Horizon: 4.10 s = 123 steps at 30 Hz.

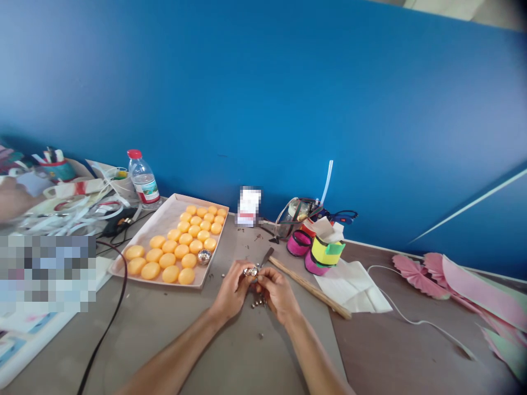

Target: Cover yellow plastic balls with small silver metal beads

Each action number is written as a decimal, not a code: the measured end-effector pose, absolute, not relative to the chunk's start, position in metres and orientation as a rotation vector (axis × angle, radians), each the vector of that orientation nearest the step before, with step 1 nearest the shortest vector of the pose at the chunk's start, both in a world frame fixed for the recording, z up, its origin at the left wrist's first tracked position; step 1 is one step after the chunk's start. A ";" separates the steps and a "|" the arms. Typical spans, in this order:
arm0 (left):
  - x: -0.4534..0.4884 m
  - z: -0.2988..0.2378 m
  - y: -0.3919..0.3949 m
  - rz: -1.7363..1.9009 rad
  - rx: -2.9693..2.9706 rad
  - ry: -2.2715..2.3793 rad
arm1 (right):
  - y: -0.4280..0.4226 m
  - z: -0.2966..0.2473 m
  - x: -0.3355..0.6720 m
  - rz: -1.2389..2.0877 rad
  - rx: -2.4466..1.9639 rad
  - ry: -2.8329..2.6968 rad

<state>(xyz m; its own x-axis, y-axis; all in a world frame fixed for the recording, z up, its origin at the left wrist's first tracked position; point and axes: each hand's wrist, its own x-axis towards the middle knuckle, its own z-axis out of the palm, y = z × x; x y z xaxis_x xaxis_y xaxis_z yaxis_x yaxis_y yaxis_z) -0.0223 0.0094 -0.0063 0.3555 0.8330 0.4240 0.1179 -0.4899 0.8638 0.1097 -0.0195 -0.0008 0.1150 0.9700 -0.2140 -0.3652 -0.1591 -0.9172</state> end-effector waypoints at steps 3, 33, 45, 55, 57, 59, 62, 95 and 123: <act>-0.022 -0.007 0.009 1.193 1.878 0.823 | -0.020 0.002 0.109 1.378 -1.146 -0.719; -0.020 -0.013 0.015 1.142 1.261 0.810 | -0.023 -0.004 0.128 0.341 -1.823 -1.924; -0.021 -0.012 0.015 1.127 1.363 0.868 | -0.019 -0.003 0.124 0.932 -1.293 -1.048; -0.020 -0.011 0.012 1.132 1.456 0.858 | -0.020 0.001 0.113 1.302 -1.046 -0.769; -0.020 -0.010 0.012 1.138 1.476 0.855 | -0.020 -0.001 0.112 1.265 -1.087 -0.803; -0.020 -0.010 0.012 1.142 1.498 0.854 | -0.020 -0.003 0.112 1.227 -1.136 -0.833; -0.020 -0.009 0.011 1.137 1.534 0.858 | -0.020 -0.004 0.111 1.237 -1.143 -0.823; -0.019 -0.009 0.007 1.085 1.561 0.915 | -0.020 0.000 0.109 1.207 -1.101 -0.734; -0.020 -0.019 0.022 1.223 1.224 0.988 | -0.031 0.006 0.134 -0.409 -1.471 -1.785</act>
<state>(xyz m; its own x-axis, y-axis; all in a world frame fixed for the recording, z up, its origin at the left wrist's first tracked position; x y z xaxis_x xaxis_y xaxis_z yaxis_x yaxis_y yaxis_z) -0.0199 0.0221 -0.0191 0.1226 0.9893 0.0796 -0.1308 -0.0634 0.9894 0.1336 -0.0313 0.0058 -0.0347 0.6860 0.7267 0.9341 0.2808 -0.2205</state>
